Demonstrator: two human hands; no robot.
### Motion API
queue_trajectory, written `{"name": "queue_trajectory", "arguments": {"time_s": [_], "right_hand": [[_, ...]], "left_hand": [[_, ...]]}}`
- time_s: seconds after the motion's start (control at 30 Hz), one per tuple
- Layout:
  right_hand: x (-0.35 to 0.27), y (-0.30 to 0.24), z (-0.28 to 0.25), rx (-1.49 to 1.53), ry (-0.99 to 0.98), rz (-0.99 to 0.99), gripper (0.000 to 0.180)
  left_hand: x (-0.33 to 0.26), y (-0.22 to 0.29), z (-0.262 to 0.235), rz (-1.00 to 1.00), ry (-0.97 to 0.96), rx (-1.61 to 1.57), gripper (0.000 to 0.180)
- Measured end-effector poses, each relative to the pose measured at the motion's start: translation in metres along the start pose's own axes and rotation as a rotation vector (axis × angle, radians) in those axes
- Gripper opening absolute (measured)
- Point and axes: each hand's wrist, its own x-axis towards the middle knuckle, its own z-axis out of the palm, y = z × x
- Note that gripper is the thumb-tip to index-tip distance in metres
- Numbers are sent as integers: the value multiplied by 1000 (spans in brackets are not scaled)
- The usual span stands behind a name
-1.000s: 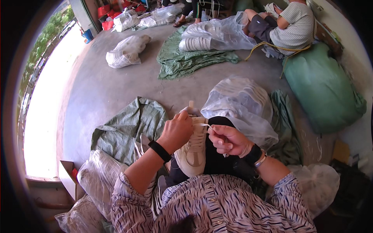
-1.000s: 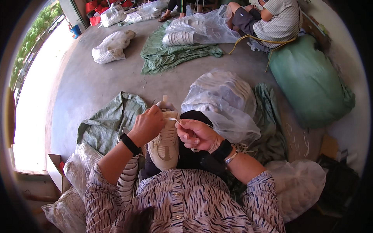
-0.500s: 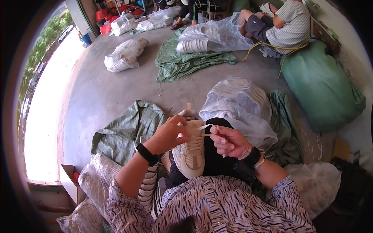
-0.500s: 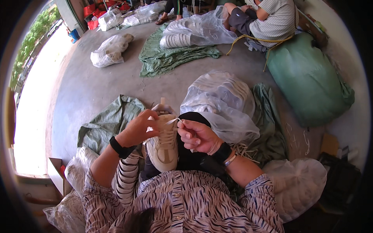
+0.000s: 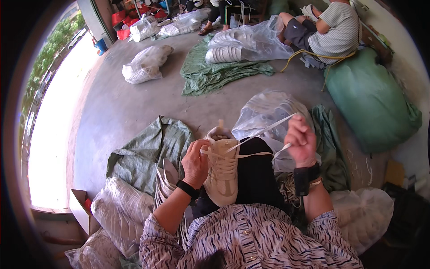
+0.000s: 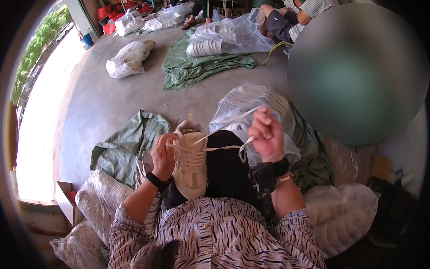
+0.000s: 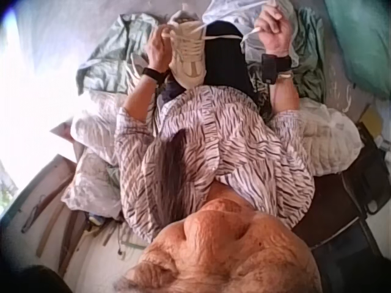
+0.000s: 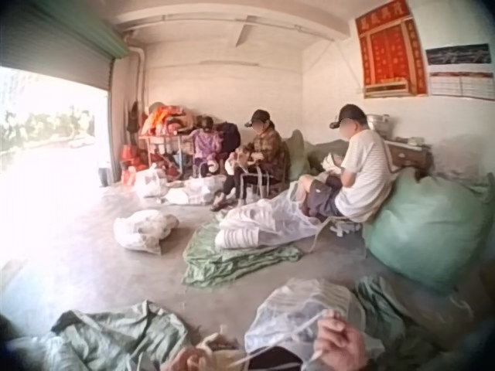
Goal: The recorder is lacing a pair of beige athletic shoes in a factory setting.
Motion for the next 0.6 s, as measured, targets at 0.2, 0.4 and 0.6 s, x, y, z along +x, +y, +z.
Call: {"name": "queue_trajectory", "arguments": {"time_s": [0.2, 0.4, 0.6], "right_hand": [[-46, -192, 53, -63, -42, -569, 8], [-51, -137, 170, -357, -300, -272, 11], [-29, -87, 181, -552, -229, -117, 15]], "left_hand": [[-10, 0, -6, 89, -203, 96, 32], [8, 19, -16, 199, -267, 88, 16], [23, 43, -15, 337, -410, 223, 9]]}}
